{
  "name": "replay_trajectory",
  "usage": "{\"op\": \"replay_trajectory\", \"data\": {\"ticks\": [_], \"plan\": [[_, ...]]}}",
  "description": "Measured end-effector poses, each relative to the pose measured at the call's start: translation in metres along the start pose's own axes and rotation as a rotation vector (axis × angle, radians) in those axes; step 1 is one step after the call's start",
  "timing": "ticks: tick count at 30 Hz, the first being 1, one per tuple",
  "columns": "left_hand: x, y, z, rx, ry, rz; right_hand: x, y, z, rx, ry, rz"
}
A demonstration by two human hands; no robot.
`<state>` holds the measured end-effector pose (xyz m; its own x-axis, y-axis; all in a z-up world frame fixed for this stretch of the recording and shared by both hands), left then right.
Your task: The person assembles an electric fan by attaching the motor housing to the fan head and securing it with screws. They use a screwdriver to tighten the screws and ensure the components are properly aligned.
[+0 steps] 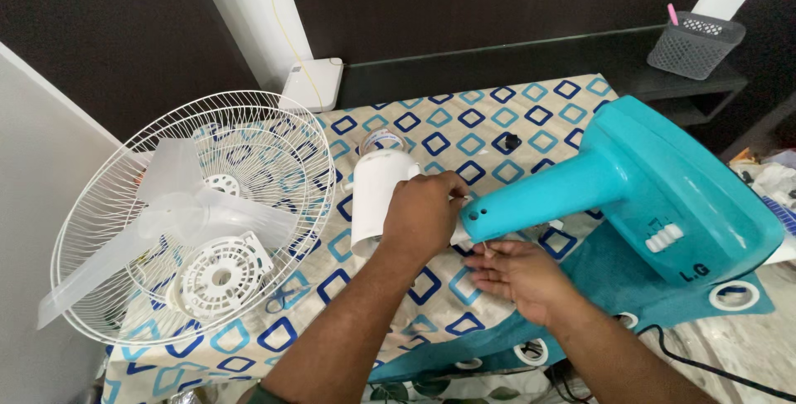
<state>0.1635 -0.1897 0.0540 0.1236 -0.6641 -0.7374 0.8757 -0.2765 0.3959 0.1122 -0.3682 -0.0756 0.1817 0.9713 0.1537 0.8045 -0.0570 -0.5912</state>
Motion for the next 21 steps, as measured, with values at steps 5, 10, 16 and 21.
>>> {"op": "replay_trajectory", "data": {"ticks": [5, 10, 16, 21], "plan": [[-0.0004, -0.0017, 0.0000, -0.046, 0.016, -0.030, 0.0083, 0.0031, -0.0050, -0.026, -0.122, 0.020], [-0.0042, -0.0024, -0.0048, -0.044, -0.107, 0.031, 0.0081, 0.0024, -0.0046, -0.069, -0.171, 0.058], [-0.0053, -0.0041, -0.0063, -0.033, -0.104, 0.004, 0.0066, 0.0022, -0.0035, -0.045, -0.166, 0.074], [-0.0059, -0.0048, -0.0047, 0.009, -0.014, -0.063, 0.0059, 0.0087, 0.0000, -0.027, -0.156, 0.115]]}}
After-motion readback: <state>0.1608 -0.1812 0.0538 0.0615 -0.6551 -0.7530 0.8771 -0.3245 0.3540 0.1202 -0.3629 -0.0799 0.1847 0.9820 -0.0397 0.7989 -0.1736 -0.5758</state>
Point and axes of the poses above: each hand's wrist, its own y-axis towards the middle knuckle, its own x-axis out of the palm, z = x × y, the point moved 2 cm from there along y, towards the middle knuckle, and after that the axes turned 7 degrees about z, right-handed, at the moved point
